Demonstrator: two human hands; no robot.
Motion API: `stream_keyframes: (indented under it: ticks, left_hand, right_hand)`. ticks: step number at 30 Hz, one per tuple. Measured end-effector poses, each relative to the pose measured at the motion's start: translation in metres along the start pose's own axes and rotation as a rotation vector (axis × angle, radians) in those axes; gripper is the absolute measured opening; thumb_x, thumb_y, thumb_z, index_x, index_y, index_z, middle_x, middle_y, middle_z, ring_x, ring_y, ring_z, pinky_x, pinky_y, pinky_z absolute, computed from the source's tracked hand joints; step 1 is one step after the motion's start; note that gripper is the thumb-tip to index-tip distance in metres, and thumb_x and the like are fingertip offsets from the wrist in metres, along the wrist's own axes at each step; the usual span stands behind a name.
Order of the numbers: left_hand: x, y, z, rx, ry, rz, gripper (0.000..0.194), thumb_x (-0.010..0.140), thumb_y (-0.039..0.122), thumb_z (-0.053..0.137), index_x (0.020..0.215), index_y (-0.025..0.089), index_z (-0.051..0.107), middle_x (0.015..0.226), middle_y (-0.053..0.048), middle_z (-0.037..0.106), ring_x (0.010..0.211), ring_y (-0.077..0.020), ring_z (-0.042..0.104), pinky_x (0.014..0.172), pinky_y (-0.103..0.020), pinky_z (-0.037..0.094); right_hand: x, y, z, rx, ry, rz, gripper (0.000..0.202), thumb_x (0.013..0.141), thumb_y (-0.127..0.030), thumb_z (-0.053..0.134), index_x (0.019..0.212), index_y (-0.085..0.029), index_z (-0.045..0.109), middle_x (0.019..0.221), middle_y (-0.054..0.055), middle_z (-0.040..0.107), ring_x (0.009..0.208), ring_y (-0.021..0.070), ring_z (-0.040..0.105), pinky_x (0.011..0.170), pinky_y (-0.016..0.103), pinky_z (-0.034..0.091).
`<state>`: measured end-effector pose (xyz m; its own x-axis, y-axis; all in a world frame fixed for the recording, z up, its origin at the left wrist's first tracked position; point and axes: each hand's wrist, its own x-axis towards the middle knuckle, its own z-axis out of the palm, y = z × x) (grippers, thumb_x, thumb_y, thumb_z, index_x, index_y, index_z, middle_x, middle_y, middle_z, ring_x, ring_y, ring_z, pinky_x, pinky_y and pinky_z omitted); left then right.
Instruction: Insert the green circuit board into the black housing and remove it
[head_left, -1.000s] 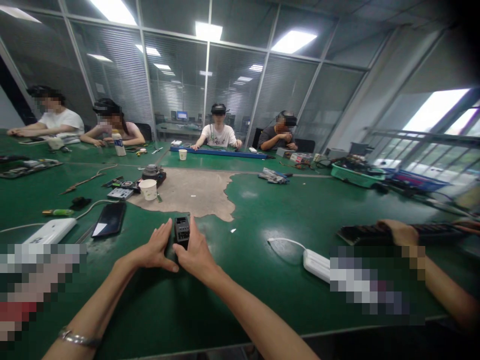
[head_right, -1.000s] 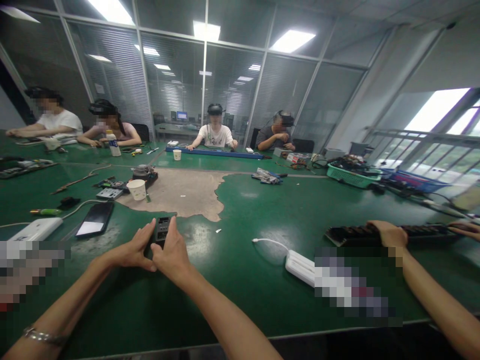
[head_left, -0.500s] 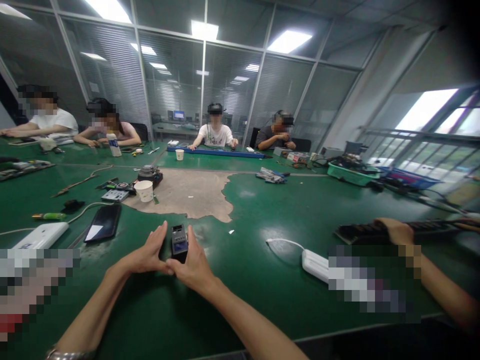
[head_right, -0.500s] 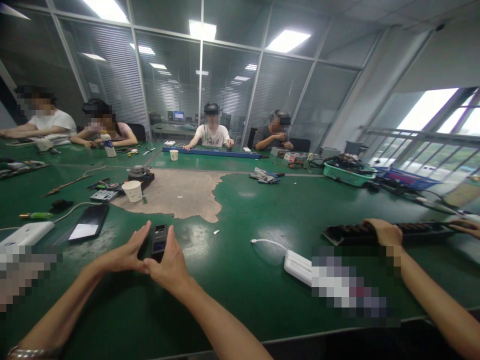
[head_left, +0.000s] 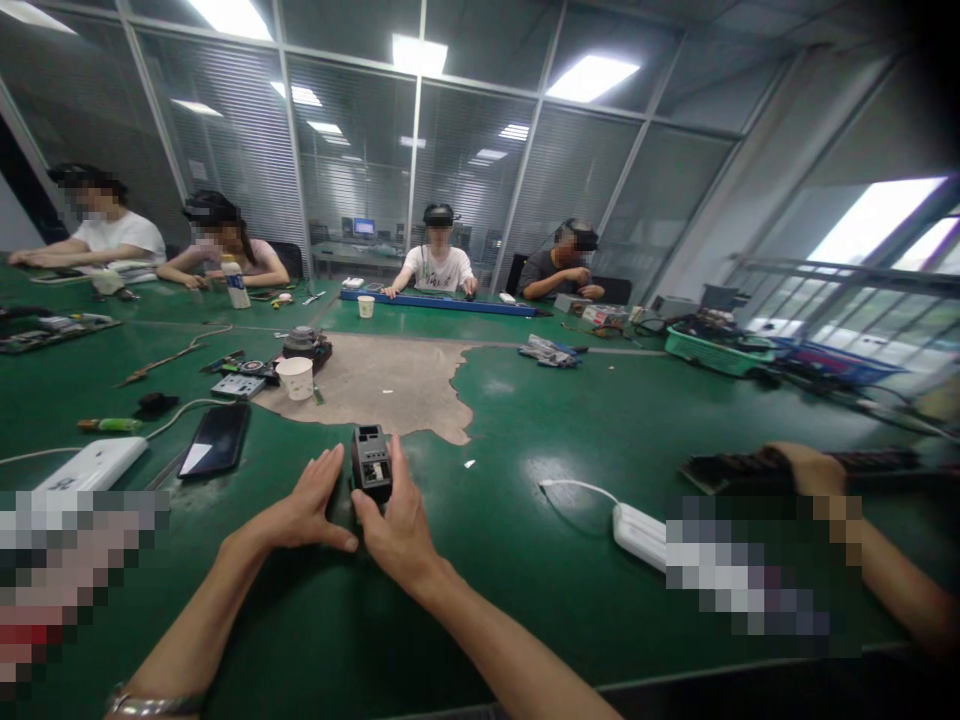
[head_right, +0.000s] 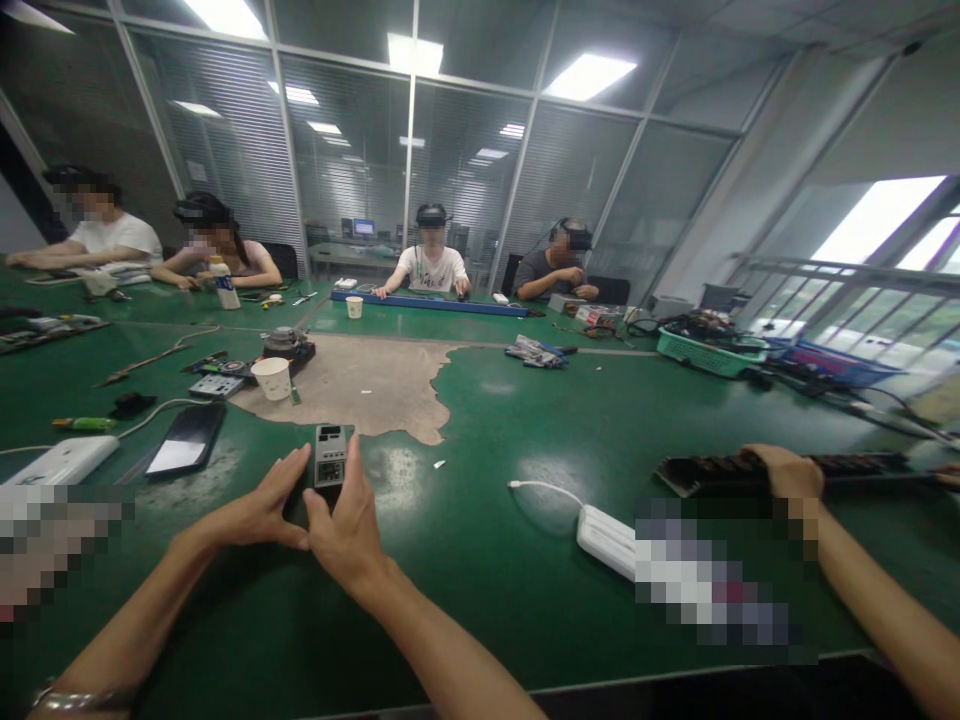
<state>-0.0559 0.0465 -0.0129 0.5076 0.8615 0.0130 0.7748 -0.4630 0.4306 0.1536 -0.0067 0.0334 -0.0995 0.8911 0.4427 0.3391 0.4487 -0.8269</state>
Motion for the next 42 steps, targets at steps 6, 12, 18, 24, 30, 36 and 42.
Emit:
stream_keyframes:
  ticks: [6, 12, 18, 24, 30, 36, 42]
  left_hand:
    - [0.0, 0.005, -0.003, 0.012, -0.044, -0.04, 0.141, 0.065, 0.075, 0.07, 0.15, 0.018, -0.028, 0.162, -0.021, -0.007, 0.145, -0.0442, -0.007, 0.117, -0.061, 0.01]
    - [0.0, 0.014, -0.008, 0.031, -0.054, -0.046, 0.139, 0.066, 0.072, 0.07, 0.15, 0.018, -0.027, 0.162, -0.02, -0.004, 0.145, -0.0453, -0.005, 0.116, -0.063, 0.012]
    - [0.0, 0.013, -0.007, 0.032, -0.055, -0.051, 0.14, 0.066, 0.073, 0.069, 0.149, 0.018, -0.029, 0.162, -0.021, -0.006, 0.145, -0.0452, -0.006, 0.116, -0.063, 0.012]
    - [-0.001, 0.013, -0.007, 0.026, -0.028, -0.026, 0.141, 0.064, 0.074, 0.07, 0.149, 0.019, -0.028, 0.162, -0.022, -0.001, 0.144, -0.0474, -0.004, 0.114, -0.067, 0.013]
    - [0.0, 0.017, -0.008, 0.047, -0.065, -0.07, 0.142, 0.064, 0.078, 0.067, 0.152, 0.006, -0.018, 0.16, -0.027, -0.005, 0.145, -0.0439, -0.006, 0.118, -0.059, 0.01]
    - [0.0, 0.011, -0.003, 0.057, -0.029, -0.041, 0.143, 0.064, 0.077, 0.068, 0.151, 0.01, -0.023, 0.159, -0.028, -0.005, 0.145, -0.0449, -0.007, 0.116, -0.062, 0.009]
    - [-0.001, 0.005, 0.001, 0.02, 0.007, -0.015, 0.144, 0.065, 0.074, 0.072, 0.15, 0.014, -0.027, 0.161, -0.026, -0.005, 0.146, -0.0434, -0.005, 0.117, -0.061, 0.008]
  right_hand:
    - [0.001, 0.009, -0.054, -0.111, 0.083, 0.03, 0.083, 0.085, -0.022, 0.061, 0.155, -0.017, 0.016, 0.152, 0.015, 0.04, 0.143, 0.0285, 0.035, 0.116, 0.05, 0.032]
    - [-0.02, 0.047, -0.081, -0.196, 0.073, 0.179, 0.084, 0.084, -0.024, 0.061, 0.154, -0.011, 0.017, 0.149, 0.02, 0.043, 0.14, 0.0298, 0.04, 0.114, 0.051, 0.034]
    - [-0.031, 0.059, -0.082, -0.222, 0.041, 0.175, 0.088, 0.082, -0.025, 0.064, 0.154, -0.009, 0.016, 0.15, 0.022, 0.041, 0.142, 0.0299, 0.037, 0.116, 0.051, 0.031]
    - [-0.03, 0.063, -0.086, -0.261, 0.034, 0.173, 0.099, 0.076, -0.028, 0.07, 0.154, -0.008, 0.013, 0.153, 0.023, 0.034, 0.144, 0.0312, 0.032, 0.117, 0.051, 0.028]
    - [-0.023, 0.056, -0.08, -0.225, -0.001, 0.183, 0.088, 0.082, -0.026, 0.062, 0.155, -0.011, 0.014, 0.151, 0.02, 0.04, 0.14, 0.0303, 0.039, 0.116, 0.05, 0.032]
    - [0.001, 0.015, -0.056, -0.076, -0.019, 0.122, 0.088, 0.082, -0.029, 0.065, 0.154, -0.016, 0.016, 0.145, 0.015, 0.05, 0.134, 0.0268, 0.048, 0.113, 0.045, 0.037]
    - [0.014, -0.003, -0.016, -0.045, -0.107, 0.091, 0.094, 0.078, -0.024, 0.067, 0.154, -0.015, 0.014, 0.142, 0.015, 0.053, 0.131, 0.0288, 0.051, 0.11, 0.046, 0.041]
